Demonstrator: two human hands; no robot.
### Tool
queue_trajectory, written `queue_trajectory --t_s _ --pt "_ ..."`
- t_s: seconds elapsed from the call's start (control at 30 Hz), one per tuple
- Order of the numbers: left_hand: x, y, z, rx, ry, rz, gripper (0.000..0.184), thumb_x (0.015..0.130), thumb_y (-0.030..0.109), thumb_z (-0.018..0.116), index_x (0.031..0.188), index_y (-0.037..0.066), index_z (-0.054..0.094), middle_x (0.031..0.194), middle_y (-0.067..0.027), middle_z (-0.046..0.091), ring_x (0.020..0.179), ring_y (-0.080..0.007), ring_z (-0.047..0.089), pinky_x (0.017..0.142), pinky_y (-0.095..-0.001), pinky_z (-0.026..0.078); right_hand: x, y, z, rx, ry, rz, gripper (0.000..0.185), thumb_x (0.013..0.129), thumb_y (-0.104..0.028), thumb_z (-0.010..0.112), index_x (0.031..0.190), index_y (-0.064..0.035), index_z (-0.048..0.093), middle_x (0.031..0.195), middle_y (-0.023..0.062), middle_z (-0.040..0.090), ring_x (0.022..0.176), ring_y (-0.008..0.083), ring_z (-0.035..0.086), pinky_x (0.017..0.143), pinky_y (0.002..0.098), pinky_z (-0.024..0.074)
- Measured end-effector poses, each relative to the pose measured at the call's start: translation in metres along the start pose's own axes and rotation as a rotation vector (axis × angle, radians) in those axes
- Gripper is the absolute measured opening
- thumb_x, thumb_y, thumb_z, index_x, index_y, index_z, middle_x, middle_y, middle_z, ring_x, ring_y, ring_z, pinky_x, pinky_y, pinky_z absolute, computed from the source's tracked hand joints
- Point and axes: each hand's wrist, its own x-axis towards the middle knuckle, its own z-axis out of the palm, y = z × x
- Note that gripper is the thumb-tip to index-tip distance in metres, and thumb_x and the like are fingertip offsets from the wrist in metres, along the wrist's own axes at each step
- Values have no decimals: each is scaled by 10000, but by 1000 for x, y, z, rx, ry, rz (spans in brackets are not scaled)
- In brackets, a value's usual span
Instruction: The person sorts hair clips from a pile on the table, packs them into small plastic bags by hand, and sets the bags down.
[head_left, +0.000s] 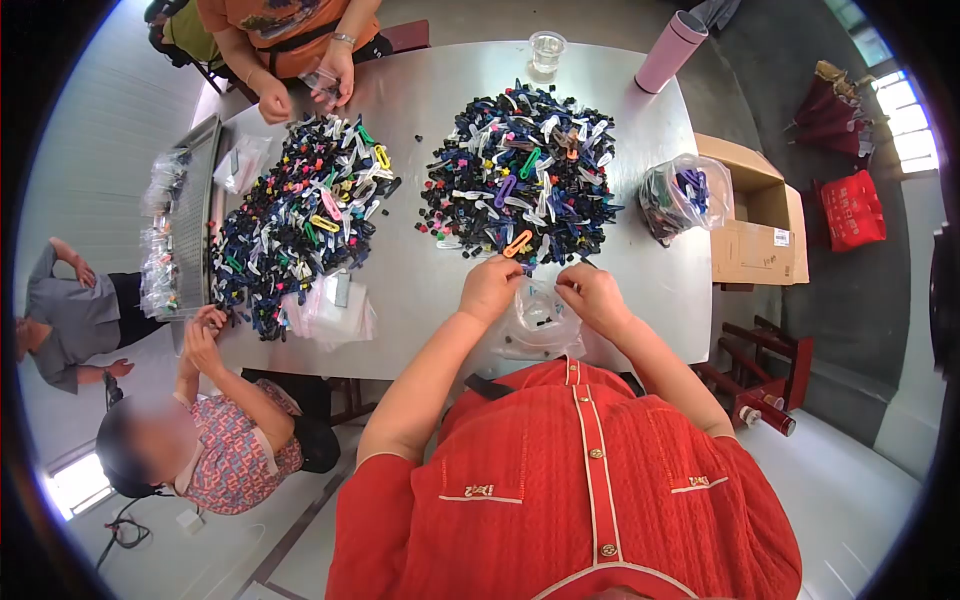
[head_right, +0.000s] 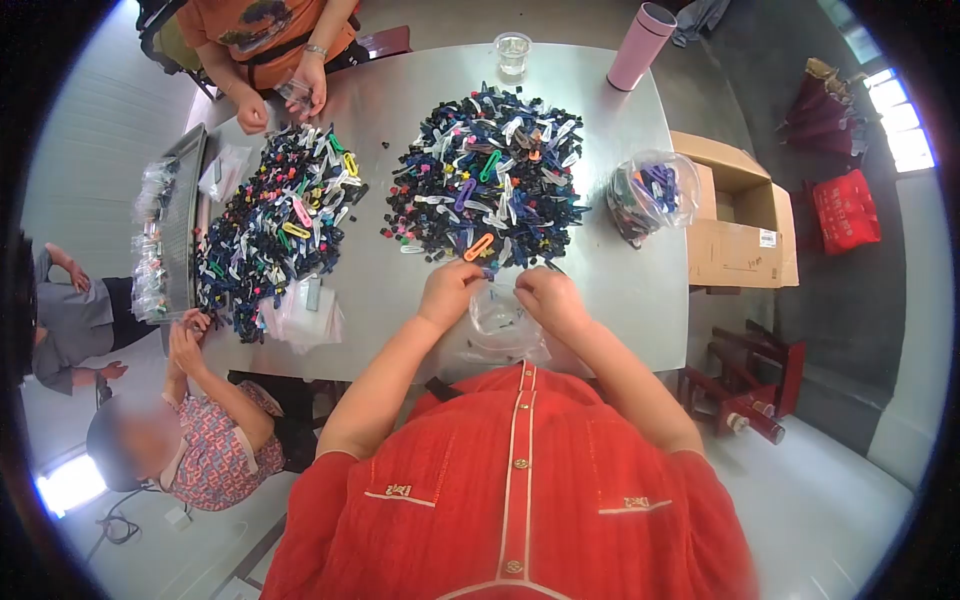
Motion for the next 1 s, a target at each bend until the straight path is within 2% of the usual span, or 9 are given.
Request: queue_trajectory --t_s 0.13,0.43,0.5,0.57,0.63,0.73,0.83,0.93,1.0 --pt "9 10 7 114 19 -21 139 774 156 714 864 54 688 854 -131 668 805 -339 653 707 -416 519 -12 2 -3 22 -44 57 126 816 -116 718 895 -22 690 797 126 656 686 271 646 639 356 523" --pt "4 35 -19 69 181 -32 138 795 137 696 884 39 657 856 -126 651 768 -319 653 680 -420 523 -19 -5 -2 -128 235 205 186 793 -191 762 862 -35 688 827 120 638 715 249 641 669 356 521" --pt "-4 79 -36 31 206 38 127 795 130 688 879 43 650 843 -122 636 757 -317 648 668 -427 519 -25 4 -1 -45 0 254 183 802 -189 758 857 -31 683 815 121 636 704 242 637 655 358 518" --pt "-17 103 -36 -7 237 106 116 795 123 680 875 48 643 830 -118 620 747 -316 642 656 -434 514 -28 9 6 12 -40 246 188 807 -211 741 866 -41 686 840 127 643 734 281 645 675 384 524" --pt "-32 116 -30 168 -67 244 110 786 130 686 851 61 631 830 -111 589 754 -315 628 656 -444 508 -26 6 6 68 -79 233 195 812 -232 724 876 -51 688 864 133 650 763 319 653 695 409 530" --pt "-49 101 -19 278 -233 220 117 777 149 697 829 74 624 853 -108 574 801 -318 621 676 -454 508 -18 -7 -1 103 -72 221 185 819 -221 715 885 -51 688 857 137 654 746 325 651 682 409 527" --pt "-60 96 -22 248 -266 158 133 772 168 706 822 77 622 887 -103 582 858 -321 620 711 -458 516 -2 -9 2 208 66 245 147 828 -185 692 892 -53 689 869 145 654 747 329 649 678 413 522" --pt "-70 92 -22 321 -351 180 140 765 168 713 817 75 622 888 -105 582 872 -327 621 716 -463 517 23 2 19 -4 -16 -22 143 824 -157 659 911 -46 681 882 146 669 771 346 661 689 455 520" --pt "-75 91 -22 321 -364 190 155 756 171 723 822 75 621 895 -106 585 874 -329 622 718 -464 517 33 2 31 -168 -84 -41 144 820 -161 660 913 -52 672 872 146 663 782 352 661 695 463 521"
